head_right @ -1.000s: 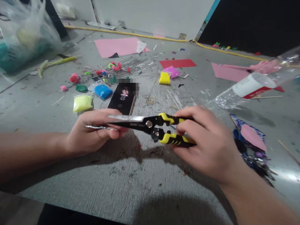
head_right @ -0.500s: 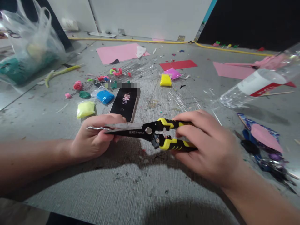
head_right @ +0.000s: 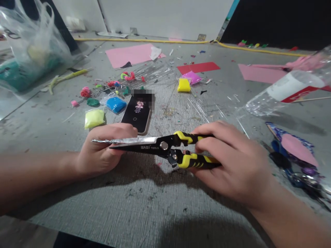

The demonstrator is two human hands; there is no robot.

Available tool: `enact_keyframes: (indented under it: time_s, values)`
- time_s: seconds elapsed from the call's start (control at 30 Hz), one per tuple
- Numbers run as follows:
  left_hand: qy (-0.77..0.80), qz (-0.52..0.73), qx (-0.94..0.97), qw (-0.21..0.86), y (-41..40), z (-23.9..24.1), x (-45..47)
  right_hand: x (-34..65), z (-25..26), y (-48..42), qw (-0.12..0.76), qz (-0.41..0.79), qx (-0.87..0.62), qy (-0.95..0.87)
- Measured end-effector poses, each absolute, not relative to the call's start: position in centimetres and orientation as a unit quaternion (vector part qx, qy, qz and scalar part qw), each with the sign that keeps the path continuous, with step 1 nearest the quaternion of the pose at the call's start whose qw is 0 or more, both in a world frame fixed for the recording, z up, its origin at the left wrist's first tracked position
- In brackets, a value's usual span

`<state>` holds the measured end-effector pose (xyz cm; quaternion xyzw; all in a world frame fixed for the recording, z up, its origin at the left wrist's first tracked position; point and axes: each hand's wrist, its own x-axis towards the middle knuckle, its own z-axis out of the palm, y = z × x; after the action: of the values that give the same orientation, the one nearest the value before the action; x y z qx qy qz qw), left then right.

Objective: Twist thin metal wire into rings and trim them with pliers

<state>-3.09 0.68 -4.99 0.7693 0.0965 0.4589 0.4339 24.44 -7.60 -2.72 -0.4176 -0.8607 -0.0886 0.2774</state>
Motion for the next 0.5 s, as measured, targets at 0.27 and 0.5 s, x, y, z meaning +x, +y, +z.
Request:
enact_keyframes:
  time_s: [0.27,0.5]
  values:
    - [0.098,0.471,0.775,0.411,0.78,-5.01,-3.05,24.56,-2.93,-7.75,0.27,-0.068,-0.436,-0.856]
    - [0.122,0.471,0.767,0.418,0.57,-4.87,-2.9,24.51,-3.22,-7.73,0.285,-0.069,-0.445,-0.846]
